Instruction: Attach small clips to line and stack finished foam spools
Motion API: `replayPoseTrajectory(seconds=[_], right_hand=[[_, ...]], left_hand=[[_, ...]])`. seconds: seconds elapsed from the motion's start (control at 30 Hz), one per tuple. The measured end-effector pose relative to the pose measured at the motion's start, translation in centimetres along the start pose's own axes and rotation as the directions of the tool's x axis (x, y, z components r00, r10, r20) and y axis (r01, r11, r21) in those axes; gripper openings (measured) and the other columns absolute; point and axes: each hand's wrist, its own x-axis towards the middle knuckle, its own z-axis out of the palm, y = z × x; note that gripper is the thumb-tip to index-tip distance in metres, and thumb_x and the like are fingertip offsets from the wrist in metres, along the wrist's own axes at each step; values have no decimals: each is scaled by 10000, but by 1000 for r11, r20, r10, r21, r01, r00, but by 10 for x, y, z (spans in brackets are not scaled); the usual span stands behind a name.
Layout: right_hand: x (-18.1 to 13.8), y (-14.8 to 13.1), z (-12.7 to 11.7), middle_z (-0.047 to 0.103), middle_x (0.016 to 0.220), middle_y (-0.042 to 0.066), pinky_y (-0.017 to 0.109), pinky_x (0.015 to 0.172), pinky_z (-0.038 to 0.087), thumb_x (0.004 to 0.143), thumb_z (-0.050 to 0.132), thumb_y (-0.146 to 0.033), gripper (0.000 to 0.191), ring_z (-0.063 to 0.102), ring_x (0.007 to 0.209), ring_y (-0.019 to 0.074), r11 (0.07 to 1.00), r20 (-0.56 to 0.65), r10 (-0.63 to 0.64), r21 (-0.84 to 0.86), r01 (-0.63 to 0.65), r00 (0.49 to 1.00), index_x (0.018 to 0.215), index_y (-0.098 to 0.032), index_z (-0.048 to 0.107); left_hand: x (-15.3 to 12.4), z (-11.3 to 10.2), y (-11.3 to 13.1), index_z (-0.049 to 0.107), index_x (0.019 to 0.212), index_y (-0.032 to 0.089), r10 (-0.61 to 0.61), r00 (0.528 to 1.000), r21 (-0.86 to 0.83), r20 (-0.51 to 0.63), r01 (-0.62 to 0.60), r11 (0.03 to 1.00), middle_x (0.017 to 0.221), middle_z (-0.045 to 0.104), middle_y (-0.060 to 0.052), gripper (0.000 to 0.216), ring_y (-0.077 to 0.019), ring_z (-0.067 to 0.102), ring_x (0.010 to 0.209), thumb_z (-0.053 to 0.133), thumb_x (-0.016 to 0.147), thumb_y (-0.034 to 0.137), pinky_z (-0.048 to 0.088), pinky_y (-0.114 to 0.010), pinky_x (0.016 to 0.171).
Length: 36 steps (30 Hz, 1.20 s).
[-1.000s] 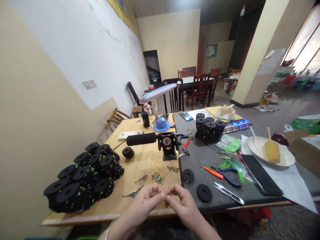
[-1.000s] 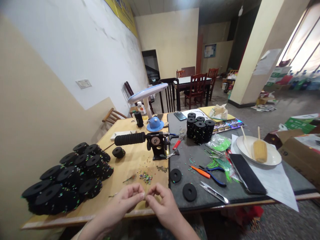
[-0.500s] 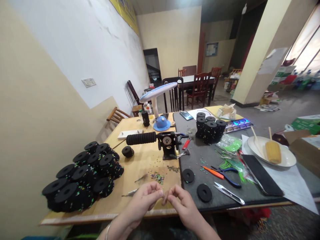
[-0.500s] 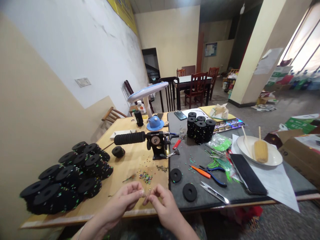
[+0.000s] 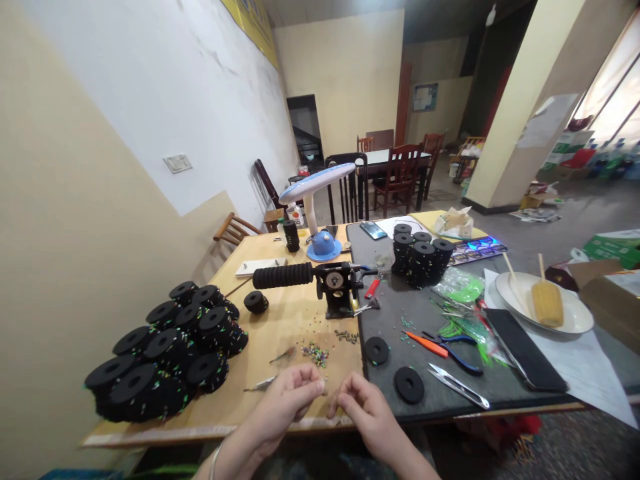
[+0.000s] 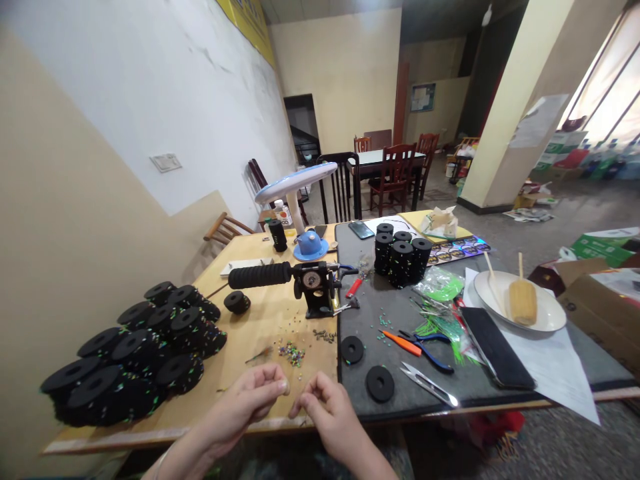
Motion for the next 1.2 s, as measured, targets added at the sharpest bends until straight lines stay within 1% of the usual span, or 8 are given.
replayPoseTrajectory(seconds=[0.23, 0.4, 0.53, 0.63, 0.73, 0.83, 0.97, 1.2], right_hand=[[-1, -2, -14, 539, 611, -43, 233, 555, 335, 901, 503, -263, 197, 508, 580, 138, 910, 16, -2, -415, 9, 1000, 715, -216, 462], [-1, 6, -27, 628, 724, 8, 250, 585, 333, 900, 500, -141, 131, 562, 664, 167, 577, 155, -6, -807, 130, 988, 787, -203, 523], [3, 20, -28, 674, 813, 37, 281, 613, 345, 860, 587, -124, 100, 576, 753, 203, 266, 281, -30, -923, 279, 959, 798, -203, 586], [6, 23, -26, 689, 858, 53, 316, 653, 378, 845, 630, -147, 95, 581, 789, 234, 175, 302, -56, -936, 307, 952, 773, -207, 615], [7, 16, -14, 699, 1000, 93, 372, 752, 422, 843, 621, -130, 76, 588, 896, 280, 251, 267, -97, -925, 283, 959, 873, -198, 639], [9, 7, 11, 671, 1115, 120, 354, 851, 450, 862, 573, -106, 306, 586, 1013, 264, 537, 211, -115, -809, 239, 971, 1162, -163, 555], [18, 13, 42, 709, 995, 66, 272, 758, 483, 857, 571, -124, 271, 655, 884, 204, 795, 208, 7, -594, 121, 978, 1119, -191, 555], [32, 40, 48, 699, 718, 29, 237, 593, 360, 862, 547, -120, 165, 625, 682, 177, 609, 272, 81, -775, 168, 959, 727, -191, 611]], left_hand=[[4, -18, -18, 549, 633, 171, 183, 982, 528, -51, -128, 839, 541, 415, 67, 260, -122, 385, 543, 595, 762, 392, 279, -237, 524], [1, -41, -49, 625, 695, 167, 199, 978, 800, -62, -71, 595, 610, 568, 13, 200, -160, 524, 621, 496, 826, 245, 335, -248, 578], [-2, -49, -65, 659, 703, 177, 167, 980, 822, -108, -6, 570, 644, 646, -12, 191, -177, 582, 656, 505, 812, 199, 347, -248, 593], [-2, -49, -69, 678, 712, 184, 157, 979, 825, -130, 19, 564, 667, 677, -20, 178, -181, 602, 674, 525, 804, 190, 356, -247, 607], [-2, -47, -70, 686, 728, 190, 147, 981, 822, -129, 22, 569, 676, 695, -18, 157, -179, 613, 673, 545, 797, 193, 360, -240, 601], [-2, -45, -69, 683, 732, 193, 151, 981, 812, -121, 10, 583, 672, 700, -17, 170, -177, 614, 649, 535, 812, 216, 353, -237, 578], [-2, -48, -69, 679, 739, 188, 170, 978, 795, -125, -4, 607, 671, 697, -19, 173, -177, 614, 641, 525, 815, 213, 351, -237, 567], [-14, -67, -78, 675, 729, 179, 189, 970, 752, -150, -12, 659, 669, 696, -17, 183, -171, 618, 647, 528, 829, 220, 382, -229, 580]])
